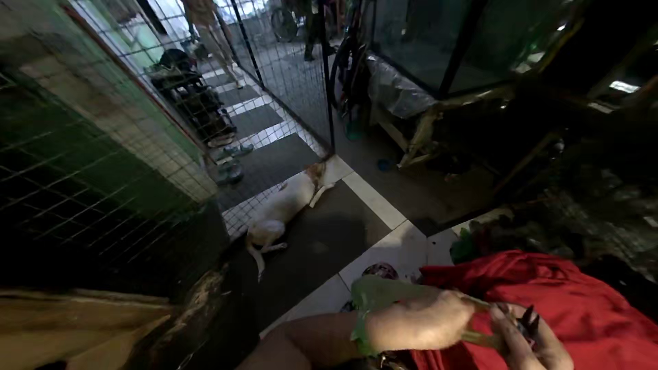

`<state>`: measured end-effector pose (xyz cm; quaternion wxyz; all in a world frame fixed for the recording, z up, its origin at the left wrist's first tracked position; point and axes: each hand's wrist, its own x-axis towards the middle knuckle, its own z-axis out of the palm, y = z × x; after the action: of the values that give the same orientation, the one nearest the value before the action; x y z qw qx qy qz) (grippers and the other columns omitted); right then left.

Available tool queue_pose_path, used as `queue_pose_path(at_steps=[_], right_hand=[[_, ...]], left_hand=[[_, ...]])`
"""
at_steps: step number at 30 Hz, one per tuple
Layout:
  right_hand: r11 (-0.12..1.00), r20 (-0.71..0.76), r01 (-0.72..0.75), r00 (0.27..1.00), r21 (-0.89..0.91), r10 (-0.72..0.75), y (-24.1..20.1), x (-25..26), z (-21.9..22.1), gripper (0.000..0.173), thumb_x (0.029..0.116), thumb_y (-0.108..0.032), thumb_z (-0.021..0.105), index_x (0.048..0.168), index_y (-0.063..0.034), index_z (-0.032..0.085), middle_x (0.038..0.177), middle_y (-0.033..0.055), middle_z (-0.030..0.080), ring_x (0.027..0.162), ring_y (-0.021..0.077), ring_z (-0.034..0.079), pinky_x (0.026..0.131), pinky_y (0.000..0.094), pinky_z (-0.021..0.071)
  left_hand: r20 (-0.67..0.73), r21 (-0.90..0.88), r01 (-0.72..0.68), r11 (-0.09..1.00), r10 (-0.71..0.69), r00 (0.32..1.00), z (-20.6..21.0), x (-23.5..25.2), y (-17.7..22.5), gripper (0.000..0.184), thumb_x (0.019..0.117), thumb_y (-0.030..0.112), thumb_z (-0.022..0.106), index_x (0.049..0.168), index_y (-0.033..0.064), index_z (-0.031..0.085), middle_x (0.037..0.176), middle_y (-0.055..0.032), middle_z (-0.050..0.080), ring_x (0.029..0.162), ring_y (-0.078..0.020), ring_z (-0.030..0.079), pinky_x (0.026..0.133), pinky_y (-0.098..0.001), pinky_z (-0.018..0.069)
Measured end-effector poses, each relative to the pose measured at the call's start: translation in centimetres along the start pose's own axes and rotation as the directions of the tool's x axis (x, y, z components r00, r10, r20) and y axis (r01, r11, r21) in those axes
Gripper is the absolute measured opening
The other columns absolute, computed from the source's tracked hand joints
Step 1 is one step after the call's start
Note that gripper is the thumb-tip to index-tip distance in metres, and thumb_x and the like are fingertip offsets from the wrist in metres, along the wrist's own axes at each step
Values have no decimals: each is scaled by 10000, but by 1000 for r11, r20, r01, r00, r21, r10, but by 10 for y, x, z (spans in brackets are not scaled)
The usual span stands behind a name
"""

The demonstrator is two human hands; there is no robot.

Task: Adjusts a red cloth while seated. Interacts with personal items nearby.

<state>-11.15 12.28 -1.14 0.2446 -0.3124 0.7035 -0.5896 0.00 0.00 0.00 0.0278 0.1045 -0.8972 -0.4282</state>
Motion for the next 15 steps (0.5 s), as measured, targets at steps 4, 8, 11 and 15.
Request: queue_pose_path(at_steps=[4,8,11,15], right_hand=[[979,45,169,984,117,-175,-14,-13,4,139,949,21,549,1017,-90,598,829,-170,628,681,-80,581,622,137,515],[965,85,251,963,78,-258,-12,-20,1,127,939,36,568,1044,-24,609,909,-120,658,795,-78,619,730,150,551],[976,204,137,974,-168,-101,-5,-24,-6,205,961,-24,588,1093,124,641,930,93,686,813,35,648,778,241,561],[958,209,92,977,-273,-35,11,-33,-17,264,955,-69,641,1185,58,669,1083,143,719,951,126,697,848,311,579]], left_hand=[[0,26,205,978,-205,979,0,-4,-11,187,933,-63,602,1098,-136,652,1119,-310,664,1093,-437,655,962,-552,519],[64,49,329,943,-331,941,0,-3,-24,345,1030,163,573,1284,-67,617,1252,-275,649,1208,-409,619,1038,-586,468],[149,115,238,964,-254,956,-1,-1,-24,317,1052,152,526,1232,-88,629,1197,-294,659,1170,-433,633,1007,-588,482],[179,191,148,970,-183,967,-1,0,-20,221,1000,57,572,1090,-102,698,1200,-284,661,1216,-425,598,1081,-550,433]])
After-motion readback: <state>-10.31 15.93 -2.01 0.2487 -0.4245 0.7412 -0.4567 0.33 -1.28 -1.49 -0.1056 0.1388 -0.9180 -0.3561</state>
